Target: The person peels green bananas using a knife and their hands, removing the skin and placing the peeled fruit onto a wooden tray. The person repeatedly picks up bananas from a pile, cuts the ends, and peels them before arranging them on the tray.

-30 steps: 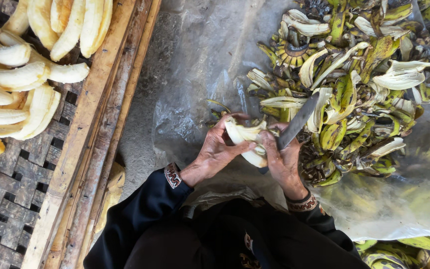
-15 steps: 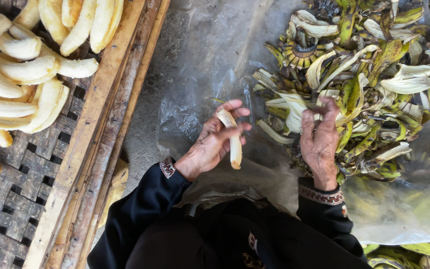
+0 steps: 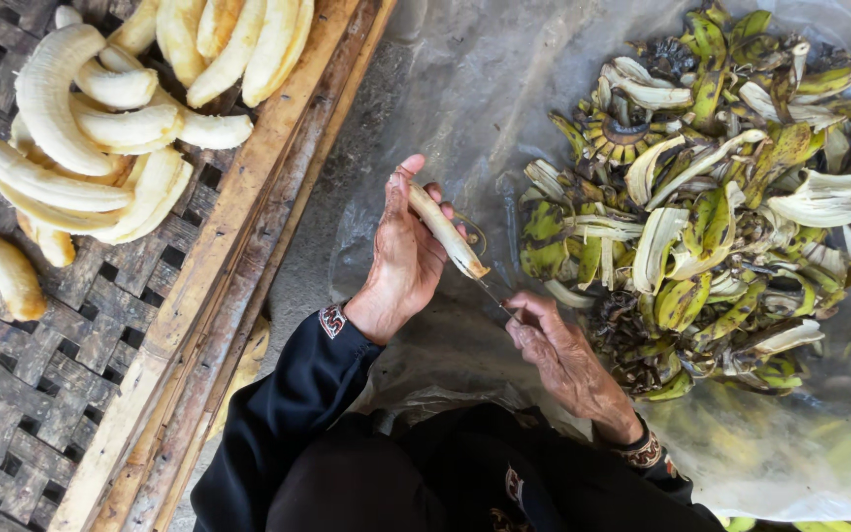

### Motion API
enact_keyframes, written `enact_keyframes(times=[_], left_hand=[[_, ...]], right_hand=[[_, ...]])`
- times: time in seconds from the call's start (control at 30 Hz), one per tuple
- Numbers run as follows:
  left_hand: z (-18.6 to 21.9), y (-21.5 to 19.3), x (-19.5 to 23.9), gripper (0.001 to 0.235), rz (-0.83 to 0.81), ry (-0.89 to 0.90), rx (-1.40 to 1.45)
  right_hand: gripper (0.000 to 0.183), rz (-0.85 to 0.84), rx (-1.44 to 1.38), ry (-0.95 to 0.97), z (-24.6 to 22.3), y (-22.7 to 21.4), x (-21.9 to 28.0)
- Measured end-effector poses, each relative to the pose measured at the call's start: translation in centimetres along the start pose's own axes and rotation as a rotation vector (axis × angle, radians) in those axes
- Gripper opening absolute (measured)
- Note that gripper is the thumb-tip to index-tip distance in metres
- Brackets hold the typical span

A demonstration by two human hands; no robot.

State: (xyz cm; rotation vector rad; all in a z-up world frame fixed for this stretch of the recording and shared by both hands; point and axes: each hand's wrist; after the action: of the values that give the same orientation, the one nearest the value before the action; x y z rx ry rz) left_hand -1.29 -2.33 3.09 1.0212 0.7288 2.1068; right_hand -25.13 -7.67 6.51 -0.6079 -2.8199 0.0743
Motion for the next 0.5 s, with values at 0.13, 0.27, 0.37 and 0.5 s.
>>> enact_keyframes(times=[0.13,0.27,0.37,0.5], left_hand=[[0.0,0.4,0.6,0.042,0.001,-0.017,-0.037],[0.1,0.6,1.1,0.046,-0.037,-0.046,0.025],[0.0,0.8,1.7,0.045,-0.073,-0.051,0.041],[-0.3,1.1,2.0,0.043,-0.085,-0.107,0.028]], right_hand=[[0.039,0.002,-0.025,0.055,0.1,0.2,-0.2],[0.039,0.040,0.060,0.118,0.5,0.4,-0.3],[0.037,0.051,0.103,-0.080,1.0,0.5,-0.6],[0.034,0.104,0.131,-0.169,1.6,0.8,-0.7]])
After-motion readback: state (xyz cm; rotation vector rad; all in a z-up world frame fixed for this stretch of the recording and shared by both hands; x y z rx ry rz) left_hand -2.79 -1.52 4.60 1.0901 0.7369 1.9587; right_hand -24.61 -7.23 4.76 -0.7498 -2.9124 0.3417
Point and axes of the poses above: each hand's wrist, its own x-axis away from the middle knuckle, its own y-axis out of the palm, z = x × y, and after that the axes turned 8 degrees about -x, right-handed
